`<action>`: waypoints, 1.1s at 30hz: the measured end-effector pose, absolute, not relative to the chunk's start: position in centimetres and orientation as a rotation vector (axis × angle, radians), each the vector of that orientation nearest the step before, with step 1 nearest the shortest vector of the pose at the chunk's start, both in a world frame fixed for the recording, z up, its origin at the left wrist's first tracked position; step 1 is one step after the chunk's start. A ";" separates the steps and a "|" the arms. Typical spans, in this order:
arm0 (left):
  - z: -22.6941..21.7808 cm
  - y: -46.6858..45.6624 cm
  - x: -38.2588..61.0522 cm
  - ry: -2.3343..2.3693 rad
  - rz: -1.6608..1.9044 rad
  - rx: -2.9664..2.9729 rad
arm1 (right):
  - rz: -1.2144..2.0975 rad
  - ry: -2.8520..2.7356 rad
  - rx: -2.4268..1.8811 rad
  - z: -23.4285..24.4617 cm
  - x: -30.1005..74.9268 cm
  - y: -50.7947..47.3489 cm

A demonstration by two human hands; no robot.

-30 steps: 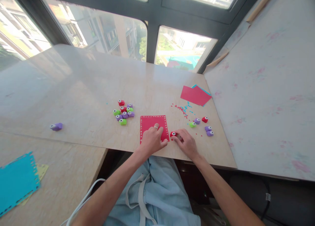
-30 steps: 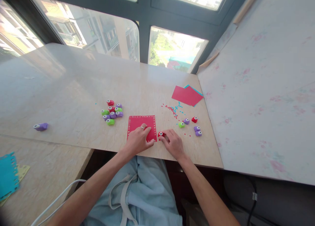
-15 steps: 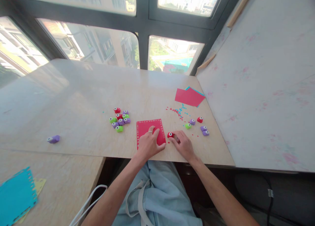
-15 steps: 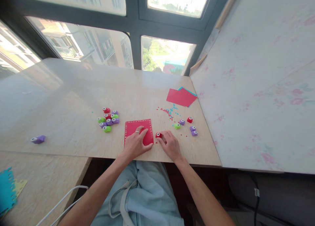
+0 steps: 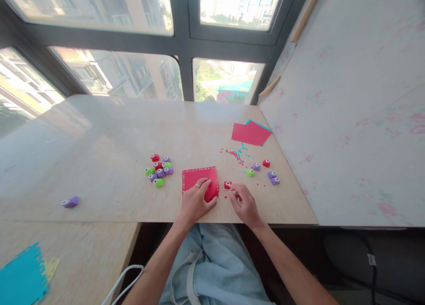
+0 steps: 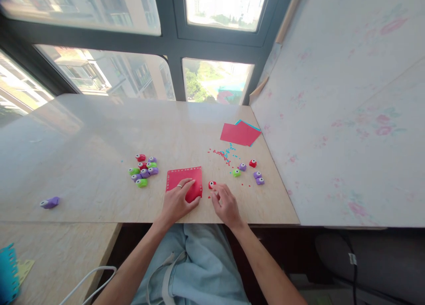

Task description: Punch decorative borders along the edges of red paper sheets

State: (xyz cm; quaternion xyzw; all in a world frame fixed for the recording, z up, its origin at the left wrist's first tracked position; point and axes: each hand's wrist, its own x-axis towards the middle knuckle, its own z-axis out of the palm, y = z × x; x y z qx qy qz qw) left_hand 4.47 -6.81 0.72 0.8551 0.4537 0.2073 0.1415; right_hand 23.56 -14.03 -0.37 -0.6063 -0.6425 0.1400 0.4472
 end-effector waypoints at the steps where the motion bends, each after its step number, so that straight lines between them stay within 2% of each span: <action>1: 0.7 -6.8 4.4 1.296 0.610 2.463 | 0.374 -1.577 -1.506 -0.3 23.1 -14.2; 14: 0.5 -6.6 3.8 1.214 0.732 2.373 | 0.811 -1.289 -1.725 1.1 19.5 -13.1; 33: 0.4 -6.6 3.7 1.158 0.739 2.386 | 0.929 -1.062 -1.680 0.5 19.0 -11.6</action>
